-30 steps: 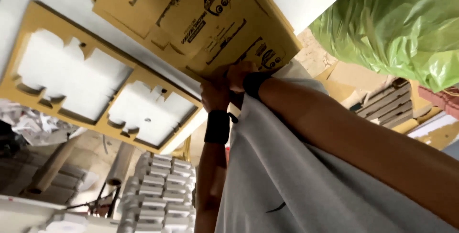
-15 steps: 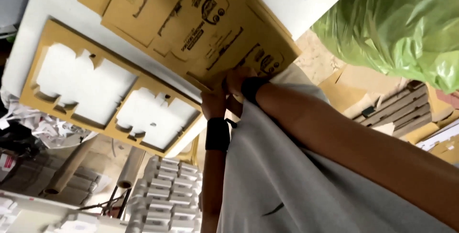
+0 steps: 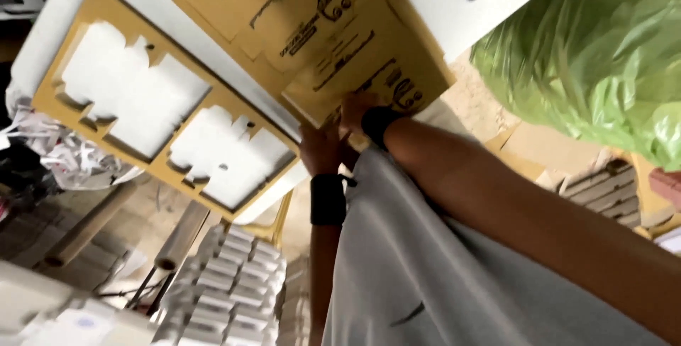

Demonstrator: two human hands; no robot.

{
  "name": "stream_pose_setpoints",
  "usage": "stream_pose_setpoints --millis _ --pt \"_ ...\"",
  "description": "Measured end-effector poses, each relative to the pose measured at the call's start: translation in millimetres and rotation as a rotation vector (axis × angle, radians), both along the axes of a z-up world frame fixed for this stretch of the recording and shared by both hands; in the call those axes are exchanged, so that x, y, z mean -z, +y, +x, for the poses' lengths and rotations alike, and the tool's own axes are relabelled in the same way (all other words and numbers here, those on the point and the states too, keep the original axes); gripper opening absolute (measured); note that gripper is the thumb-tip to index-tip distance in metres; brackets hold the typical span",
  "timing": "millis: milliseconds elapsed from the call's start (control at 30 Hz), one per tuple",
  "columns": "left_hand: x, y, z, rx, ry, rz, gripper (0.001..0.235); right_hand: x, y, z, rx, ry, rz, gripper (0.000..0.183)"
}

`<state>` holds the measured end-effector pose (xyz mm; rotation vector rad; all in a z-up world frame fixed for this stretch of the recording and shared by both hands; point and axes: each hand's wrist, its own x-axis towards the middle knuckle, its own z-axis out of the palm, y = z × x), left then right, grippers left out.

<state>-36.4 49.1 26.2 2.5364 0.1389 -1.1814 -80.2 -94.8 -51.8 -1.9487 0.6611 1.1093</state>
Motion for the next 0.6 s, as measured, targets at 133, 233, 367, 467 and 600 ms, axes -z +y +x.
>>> stream_pose_setpoints --millis 133,233,367,467,600 --pt "47 24 -3 -0.019 0.025 -0.071 0.049 81 16 -16 0.135 -0.001 0.266 0.023" --pt "-9 3 3 -0.027 0.059 -0.029 0.044 46 22 -21 0.068 -0.018 0.200 0.020" --pt "3 4 -1 -0.042 0.074 -0.036 0.046 10 17 -17 -0.028 -0.023 0.106 0.018" --pt "38 21 -12 -0.032 0.024 -0.009 0.047 -14 16 -13 -0.124 -0.016 0.028 0.018" --pt "55 31 -19 -0.029 0.009 -0.023 0.047 -52 11 -5 -0.267 -0.016 -0.108 0.021"
